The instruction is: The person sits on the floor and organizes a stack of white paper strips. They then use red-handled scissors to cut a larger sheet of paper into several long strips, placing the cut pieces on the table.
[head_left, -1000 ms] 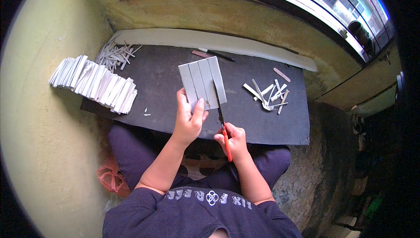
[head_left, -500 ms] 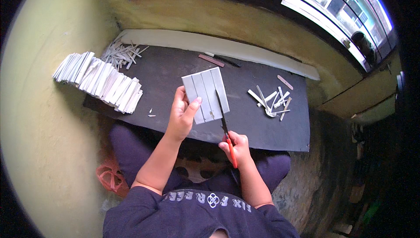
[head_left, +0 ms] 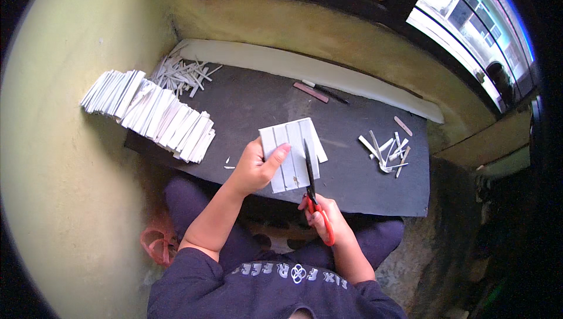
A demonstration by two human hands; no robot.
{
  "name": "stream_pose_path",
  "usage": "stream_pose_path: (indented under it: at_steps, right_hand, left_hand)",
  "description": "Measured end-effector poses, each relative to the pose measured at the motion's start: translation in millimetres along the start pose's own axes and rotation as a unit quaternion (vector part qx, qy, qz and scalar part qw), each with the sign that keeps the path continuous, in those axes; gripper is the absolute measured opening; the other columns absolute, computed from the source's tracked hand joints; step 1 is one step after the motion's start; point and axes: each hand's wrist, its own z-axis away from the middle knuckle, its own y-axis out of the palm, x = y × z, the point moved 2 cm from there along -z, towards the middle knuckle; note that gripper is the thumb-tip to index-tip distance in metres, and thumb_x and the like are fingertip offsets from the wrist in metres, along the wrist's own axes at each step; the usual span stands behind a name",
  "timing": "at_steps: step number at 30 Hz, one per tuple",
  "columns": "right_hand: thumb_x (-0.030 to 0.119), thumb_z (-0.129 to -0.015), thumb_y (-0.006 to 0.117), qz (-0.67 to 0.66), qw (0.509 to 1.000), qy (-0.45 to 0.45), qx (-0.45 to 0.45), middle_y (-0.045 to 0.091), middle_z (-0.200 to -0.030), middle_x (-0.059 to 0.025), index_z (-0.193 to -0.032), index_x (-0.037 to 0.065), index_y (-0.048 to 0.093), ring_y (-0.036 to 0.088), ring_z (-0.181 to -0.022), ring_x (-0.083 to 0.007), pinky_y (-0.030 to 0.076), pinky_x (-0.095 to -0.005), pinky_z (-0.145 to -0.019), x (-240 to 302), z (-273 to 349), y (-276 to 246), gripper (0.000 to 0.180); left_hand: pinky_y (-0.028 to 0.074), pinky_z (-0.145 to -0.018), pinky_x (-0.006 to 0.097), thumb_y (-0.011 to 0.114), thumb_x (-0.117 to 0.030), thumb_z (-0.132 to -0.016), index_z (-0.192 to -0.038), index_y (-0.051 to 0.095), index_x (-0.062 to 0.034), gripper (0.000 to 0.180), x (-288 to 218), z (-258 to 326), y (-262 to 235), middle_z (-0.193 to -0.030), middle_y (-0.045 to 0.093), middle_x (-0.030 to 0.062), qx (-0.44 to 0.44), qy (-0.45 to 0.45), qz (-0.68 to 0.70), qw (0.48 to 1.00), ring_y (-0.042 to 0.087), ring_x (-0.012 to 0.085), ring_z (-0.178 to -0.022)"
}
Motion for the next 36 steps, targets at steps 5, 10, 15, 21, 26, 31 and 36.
stream_pose_path:
  at_steps: [5,10,15,21,26,31,36]
  right_hand:
    - [0.054,-0.081,0.053,0.042,0.999,-0.025,-0.004,0.053,-0.065,-0.0088,-0.092,0.0,0.053,0.054,-0.061,-0.0196,0.044,-0.0323,-0.059,15,-17,2,0.056]
    - [0.053,-0.083,0.051,0.078,0.997,-0.015,0.015,0.055,-0.068,-0.0125,-0.094,-0.001,0.053,0.057,-0.065,-0.0243,0.045,-0.0342,-0.061,30,-30,5,0.056]
    - [0.048,-0.083,0.052,0.067,0.997,-0.023,-0.003,0.056,-0.07,-0.0147,-0.094,-0.003,0.053,0.058,-0.067,-0.0266,0.046,-0.0349,-0.063,29,-44,15,0.052]
    - [0.041,-0.081,0.055,0.075,0.997,0.002,-0.032,0.057,-0.071,-0.0148,-0.092,-0.004,0.055,0.058,-0.068,-0.0236,0.046,-0.034,-0.064,16,-58,18,0.046]
    - [0.044,-0.08,0.056,0.061,0.997,0.0,-0.036,0.055,-0.067,-0.0121,-0.088,-0.003,0.055,0.055,-0.065,-0.0189,0.045,-0.0323,-0.062,16,-60,20,0.048]
    - [0.042,-0.079,0.058,0.058,0.997,0.008,-0.048,0.054,-0.064,-0.0104,-0.084,-0.003,0.055,0.052,-0.062,-0.0175,0.045,-0.0319,-0.061,16,-62,22,0.044]
    - [0.035,-0.077,0.06,0.051,0.997,0.017,-0.06,0.051,-0.061,-0.0082,-0.079,-0.002,0.054,0.049,-0.059,-0.0145,0.043,-0.0306,-0.057,14,-65,24,0.038]
  left_hand:
    - [0.045,-0.074,0.025,0.054,-0.016,-0.09,-0.106,0.056,0.0028,0.025,-1,-1,-16,-0.094,0.062,0.0042,-0.026,0.003,-0.008,1.0,0.055,0.0087,-0.084]
    - [0.045,-0.076,0.025,0.054,-0.017,-0.09,-0.107,0.055,0.0027,0.026,5,-4,-33,-0.097,0.062,0.0052,-0.029,-0.043,0.05,0.997,0.055,0.0089,-0.086]
    - [0.046,-0.071,0.024,0.053,-0.016,-0.091,-0.106,0.057,0.0019,0.024,11,-4,-39,-0.095,0.062,0.0045,-0.036,-0.018,0.046,0.998,0.057,0.0085,-0.083]
    - [0.046,-0.069,0.024,0.053,-0.018,-0.091,-0.106,0.056,0.002,0.025,19,-5,-41,-0.093,0.062,0.0041,-0.041,-0.005,0.027,0.999,0.057,0.0083,-0.081]
    - [0.046,-0.069,0.024,0.053,-0.019,-0.091,-0.105,0.057,0.0022,0.026,19,-5,-44,-0.092,0.062,0.004,-0.035,-0.013,0.038,0.999,0.057,0.0083,-0.08]
    - [0.046,-0.068,0.024,0.052,-0.018,-0.091,-0.104,0.057,0.0023,0.025,19,-5,-45,-0.091,0.062,0.0038,-0.045,0.004,0.035,0.998,0.056,0.0084,-0.08]
    - [0.046,-0.075,0.025,0.053,-0.017,-0.091,-0.105,0.056,0.0024,0.024,20,-5,-49,-0.095,0.062,0.0051,-0.03,-0.011,0.027,0.999,0.056,0.0089,-0.086]
